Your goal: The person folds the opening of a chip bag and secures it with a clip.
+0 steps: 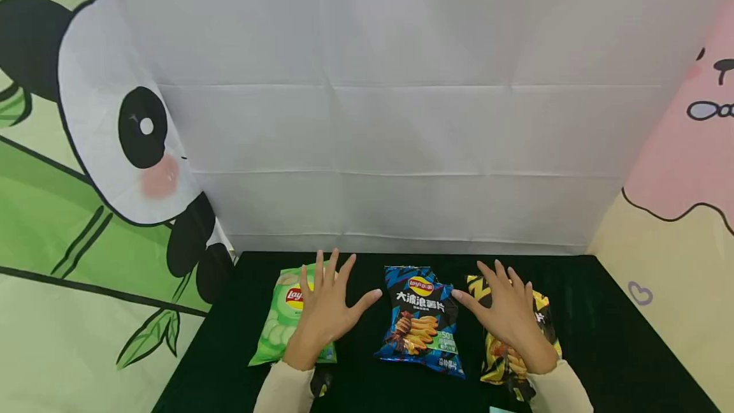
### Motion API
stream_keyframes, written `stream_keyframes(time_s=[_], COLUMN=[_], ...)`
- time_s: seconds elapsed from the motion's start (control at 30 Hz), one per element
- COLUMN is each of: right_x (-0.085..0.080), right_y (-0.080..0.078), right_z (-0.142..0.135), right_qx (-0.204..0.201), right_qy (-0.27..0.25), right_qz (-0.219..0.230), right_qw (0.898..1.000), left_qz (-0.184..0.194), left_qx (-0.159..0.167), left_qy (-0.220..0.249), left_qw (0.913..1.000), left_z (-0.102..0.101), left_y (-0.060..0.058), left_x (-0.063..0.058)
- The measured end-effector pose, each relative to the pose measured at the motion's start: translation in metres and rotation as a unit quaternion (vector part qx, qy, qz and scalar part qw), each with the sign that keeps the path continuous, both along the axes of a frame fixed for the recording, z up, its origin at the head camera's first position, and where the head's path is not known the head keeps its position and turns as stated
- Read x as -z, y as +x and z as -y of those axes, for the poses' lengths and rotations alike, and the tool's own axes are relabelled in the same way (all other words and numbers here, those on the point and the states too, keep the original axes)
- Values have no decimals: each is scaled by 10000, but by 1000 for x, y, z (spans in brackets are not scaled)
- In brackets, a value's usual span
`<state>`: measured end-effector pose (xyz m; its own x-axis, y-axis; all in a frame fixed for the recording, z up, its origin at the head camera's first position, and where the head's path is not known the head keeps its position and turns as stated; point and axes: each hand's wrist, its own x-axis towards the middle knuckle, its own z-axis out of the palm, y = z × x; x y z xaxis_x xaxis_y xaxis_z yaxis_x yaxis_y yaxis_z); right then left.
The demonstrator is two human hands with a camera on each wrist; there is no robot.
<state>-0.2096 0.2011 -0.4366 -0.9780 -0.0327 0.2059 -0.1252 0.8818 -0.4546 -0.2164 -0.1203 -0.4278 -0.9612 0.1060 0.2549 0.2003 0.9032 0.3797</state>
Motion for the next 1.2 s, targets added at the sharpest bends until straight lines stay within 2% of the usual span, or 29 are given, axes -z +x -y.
stream_keyframes(time_s=[0.13, 0.3, 0.4, 0.6, 0.73, 0.97, 1.1, 1.2], right_x=[16, 34, 42, 51, 56, 70, 77, 79], right_y=[8, 13, 12, 8, 9, 12, 13, 15], right_z=[6, 23, 30, 35, 37, 45, 49, 50], right_qx=[-85, -33, 142, 331, 392, 525, 631, 711], right_qy=[-416, -1221, -1476, -1672, -1756, -2079, -2402, -2798], right_qz=[130, 849, 1064, 1203, 1336, 1613, 1797, 2044], right_qw=[9990, 9889, 9832, 9780, 9746, 9633, 9518, 9353], left_qz=[241, 792, 1021, 1166, 1246, 1395, 1527, 1785], left_qx=[147, 299, 371, 352, 463, 357, 377, 315], left_qy=[495, 1122, 1321, 1697, 2059, 2835, 3027, 3123], left_qw=[9984, 9901, 9853, 9779, 9695, 9481, 9400, 9325], left_z=[-7, -9, -11, -15, -18, -24, -30, -37], left_y=[5, 5, 2, 1, 2, 3, 2, 0], left_x=[12, 24, 32, 46, 59, 77, 84, 90])
